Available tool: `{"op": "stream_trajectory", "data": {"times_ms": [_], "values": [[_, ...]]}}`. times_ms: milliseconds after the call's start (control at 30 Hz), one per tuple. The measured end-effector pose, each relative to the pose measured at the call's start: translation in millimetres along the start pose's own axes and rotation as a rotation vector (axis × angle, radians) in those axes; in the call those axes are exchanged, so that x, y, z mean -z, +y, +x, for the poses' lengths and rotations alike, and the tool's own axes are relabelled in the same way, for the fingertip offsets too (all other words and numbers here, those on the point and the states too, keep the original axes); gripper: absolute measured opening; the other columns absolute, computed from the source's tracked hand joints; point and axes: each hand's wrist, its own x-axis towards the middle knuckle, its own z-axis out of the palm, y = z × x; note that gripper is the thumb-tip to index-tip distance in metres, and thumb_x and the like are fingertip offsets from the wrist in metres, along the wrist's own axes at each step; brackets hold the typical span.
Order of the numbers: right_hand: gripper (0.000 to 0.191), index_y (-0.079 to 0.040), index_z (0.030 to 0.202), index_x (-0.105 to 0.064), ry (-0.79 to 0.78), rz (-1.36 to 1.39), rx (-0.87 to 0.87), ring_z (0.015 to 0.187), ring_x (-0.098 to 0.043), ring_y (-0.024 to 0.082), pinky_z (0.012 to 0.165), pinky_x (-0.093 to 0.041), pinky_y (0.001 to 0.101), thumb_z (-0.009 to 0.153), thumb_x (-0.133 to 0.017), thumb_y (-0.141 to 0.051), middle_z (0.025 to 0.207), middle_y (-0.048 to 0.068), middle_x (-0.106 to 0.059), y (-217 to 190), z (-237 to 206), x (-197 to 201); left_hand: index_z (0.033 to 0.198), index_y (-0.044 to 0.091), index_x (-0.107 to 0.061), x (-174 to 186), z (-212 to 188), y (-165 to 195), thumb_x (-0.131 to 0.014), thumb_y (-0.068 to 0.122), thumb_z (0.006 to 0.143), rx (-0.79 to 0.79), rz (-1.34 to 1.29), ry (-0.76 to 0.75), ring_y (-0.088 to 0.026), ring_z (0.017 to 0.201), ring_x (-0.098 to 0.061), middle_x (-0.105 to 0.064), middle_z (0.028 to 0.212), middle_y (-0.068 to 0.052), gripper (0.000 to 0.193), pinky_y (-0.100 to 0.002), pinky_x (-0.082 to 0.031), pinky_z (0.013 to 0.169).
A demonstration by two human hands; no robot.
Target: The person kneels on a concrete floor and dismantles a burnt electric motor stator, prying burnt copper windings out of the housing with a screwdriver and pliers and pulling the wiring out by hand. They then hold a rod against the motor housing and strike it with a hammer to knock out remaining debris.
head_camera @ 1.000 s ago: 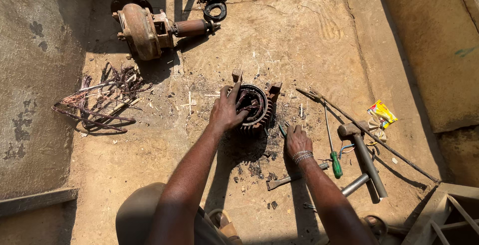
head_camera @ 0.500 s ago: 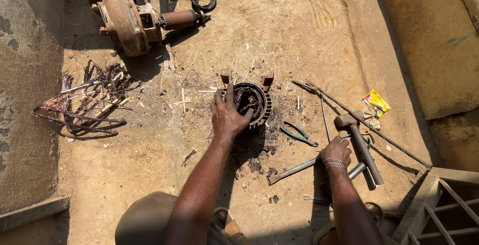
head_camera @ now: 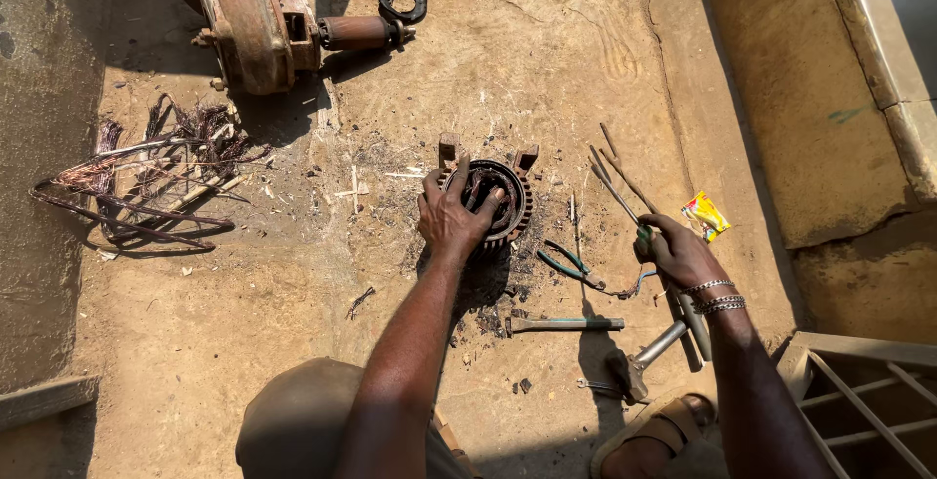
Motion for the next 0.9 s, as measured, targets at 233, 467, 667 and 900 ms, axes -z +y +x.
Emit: {"op": "stream_trajectory", "data": {"times_ms": [233, 467, 667, 900], "values": [[0.036, -0.014, 0.121, -0.068, -0.037, -0.179, 0.408, 0.089, -0.076, 0.029, 0.078, -0.057, 0.0423, 0.088, -0.070, -0.027, 0.095, 0.011, -0.078, -109.6, -96.3, 72.4, 0.152, 0.046, -0.046, 1.5, 0.0, 4.3, -0.070, 0.083, 0.072, -0.057, 0.025, 0.032, -0.040, 0.129, -0.047, -0.034, 0.156, -0.013, 0.091, -0.048, -0.058, 0.085], [0.026, -0.013, 0.115, -0.070, 0.146, -0.307, 0.524, 0.081, -0.070, 0.038, 0.071, -0.055, 0.0495, 0.091, -0.067, -0.025, 0.089, 0.016, -0.074, -124.5, -117.4, 34.9, 0.150, 0.044, -0.051, 10.9, -5.2, 13.2, -0.067, 0.081, 0.077, -0.072, -0.043, 0.036, -0.039, 0.126, -0.048, -0.032, 0.157, -0.013, 0.083, -0.049, -0.056, 0.089], [0.019, -0.013, 0.109, -0.070, 0.340, -0.470, 0.523, 0.069, -0.068, 0.036, 0.061, -0.054, 0.0511, 0.092, -0.065, -0.021, 0.073, 0.016, -0.068, -137.6, -131.0, 10.4, 0.150, 0.044, -0.050, 18.7, -8.1, 18.5, -0.065, 0.080, 0.078, -0.073, -0.029, 0.019, -0.037, 0.123, -0.048, -0.033, 0.155, -0.012, 0.082, -0.047, -0.057, 0.086], [0.010, -0.011, 0.077, -0.058, 0.638, -0.664, 0.697, 0.054, -0.061, 0.025, 0.044, -0.048, 0.0414, 0.087, -0.057, -0.010, 0.061, 0.008, -0.059, -196.2, -125.0, -44.4, 0.149, 0.043, -0.052, 19.4, -8.4, 20.0, -0.067, 0.080, 0.077, -0.082, -0.035, 0.022, -0.037, 0.126, -0.048, -0.032, 0.157, -0.014, 0.082, -0.047, -0.057, 0.087]]}}
